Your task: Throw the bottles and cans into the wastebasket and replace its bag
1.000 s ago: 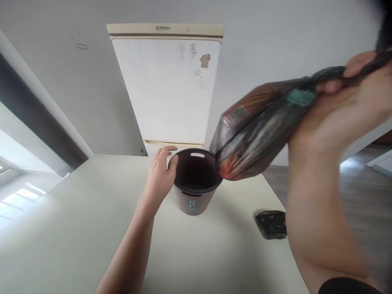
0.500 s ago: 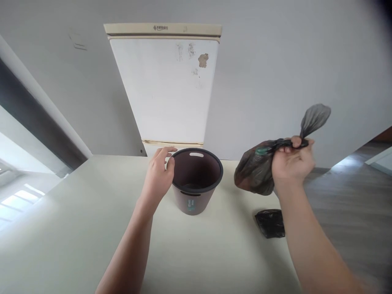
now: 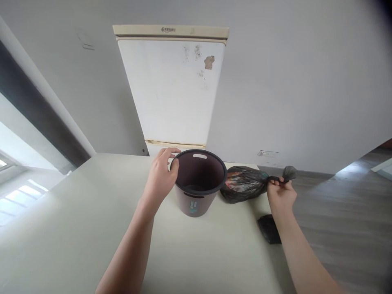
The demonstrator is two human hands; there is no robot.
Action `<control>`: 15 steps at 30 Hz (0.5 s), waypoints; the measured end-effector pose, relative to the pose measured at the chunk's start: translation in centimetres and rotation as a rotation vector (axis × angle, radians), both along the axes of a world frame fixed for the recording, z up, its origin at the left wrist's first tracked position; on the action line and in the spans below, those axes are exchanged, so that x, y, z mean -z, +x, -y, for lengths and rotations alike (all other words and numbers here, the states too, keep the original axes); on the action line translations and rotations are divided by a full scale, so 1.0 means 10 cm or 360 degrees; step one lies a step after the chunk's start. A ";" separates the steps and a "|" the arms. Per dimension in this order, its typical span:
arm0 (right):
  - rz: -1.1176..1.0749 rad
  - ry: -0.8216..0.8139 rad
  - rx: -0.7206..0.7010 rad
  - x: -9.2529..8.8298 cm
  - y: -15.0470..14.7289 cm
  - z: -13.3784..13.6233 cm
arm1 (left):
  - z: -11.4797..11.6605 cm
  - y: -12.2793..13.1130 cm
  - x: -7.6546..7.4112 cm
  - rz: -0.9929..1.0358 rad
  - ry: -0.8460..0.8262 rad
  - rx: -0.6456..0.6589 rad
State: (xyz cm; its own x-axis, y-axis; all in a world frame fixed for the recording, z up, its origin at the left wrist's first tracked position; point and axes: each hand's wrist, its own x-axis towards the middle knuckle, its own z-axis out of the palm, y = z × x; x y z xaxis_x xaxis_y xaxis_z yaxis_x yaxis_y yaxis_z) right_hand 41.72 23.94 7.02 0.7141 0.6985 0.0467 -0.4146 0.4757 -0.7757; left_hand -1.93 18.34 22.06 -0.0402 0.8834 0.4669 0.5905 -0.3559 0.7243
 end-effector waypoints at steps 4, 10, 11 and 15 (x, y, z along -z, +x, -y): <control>-0.0012 -0.0236 -0.0064 0.18 0.06 0.13 | -0.01 -0.01 0.00 0.0005 0.0012 0.0006; 0.0710 -0.0889 0.0045 0.23 0.11 0.36 | 0.00 -0.02 0.00 -0.0002 0.0005 0.0009; 0.0929 -0.1008 0.0045 0.22 0.15 0.42 | 0.00 -0.03 0.00 -0.0003 0.0012 0.0009; 0.1928 -0.1424 0.0147 0.18 0.38 0.67 | -0.01 -0.04 0.00 0.0003 0.0016 0.0021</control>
